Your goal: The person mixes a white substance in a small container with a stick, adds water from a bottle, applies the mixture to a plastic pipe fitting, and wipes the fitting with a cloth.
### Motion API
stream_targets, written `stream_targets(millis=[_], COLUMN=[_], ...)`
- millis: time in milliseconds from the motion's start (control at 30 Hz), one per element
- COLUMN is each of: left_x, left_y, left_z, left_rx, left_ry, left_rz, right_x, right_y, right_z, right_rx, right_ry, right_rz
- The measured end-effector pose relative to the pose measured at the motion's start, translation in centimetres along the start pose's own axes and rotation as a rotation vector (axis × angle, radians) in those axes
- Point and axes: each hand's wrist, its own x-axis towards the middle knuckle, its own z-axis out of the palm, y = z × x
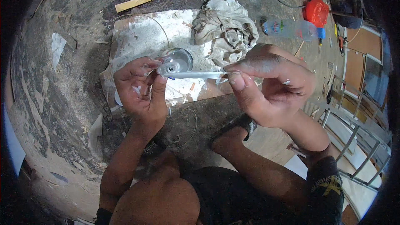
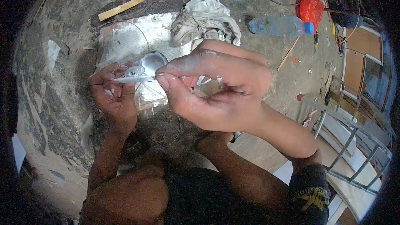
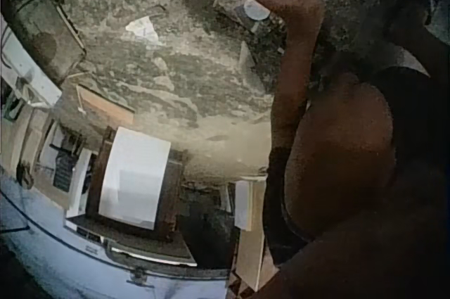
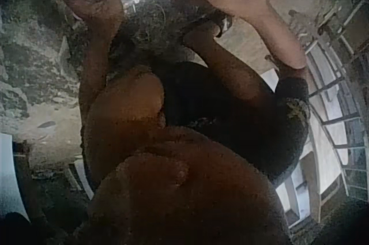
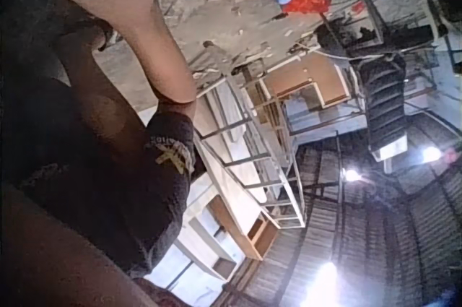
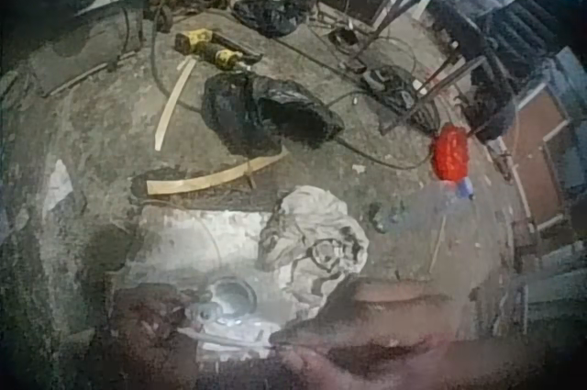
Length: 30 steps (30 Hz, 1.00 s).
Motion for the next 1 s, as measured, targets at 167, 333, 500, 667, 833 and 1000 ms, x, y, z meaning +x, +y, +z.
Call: stream_targets(millis=[167, 333, 500, 667, 833, 1000], left_x=[0.0, 0.0, 0.0, 0.0, 0.0, 0.0], left_y=[0.2, 0.1, 0.0, -0.3, 0.0, -0.3], left_z=[0.3, 0.3, 0.3, 0.4, 0.5, 0.5], left_rx=[-0.066, -0.088, -0.059, -0.113, -0.11, -0.133], left_ry=[0.003, 0.009, 0.011, 0.015, 0.036, 0.022], left_rz=[-0.009, -0.014, 0.002, 0.007, -0.017, 0.015], right_x=[0.1, 0.2, 0.0, -0.1, -0.3, 0.0], right_y=[-0.2, -0.5, -0.4, -0.1, 0.2, 0.9], right_z=[-0.1, -0.2, -0.1, -0.1, 0.2, 1.0], right_rx=[-0.042, -0.063, -0.076, -0.069, -0.06, -0.074], right_ry=[0.006, 0.001, -0.001, -0.009, 0.019, 0.147], right_rz=[-0.021, -0.014, -0.002, -0.03, -0.042, -0.099])
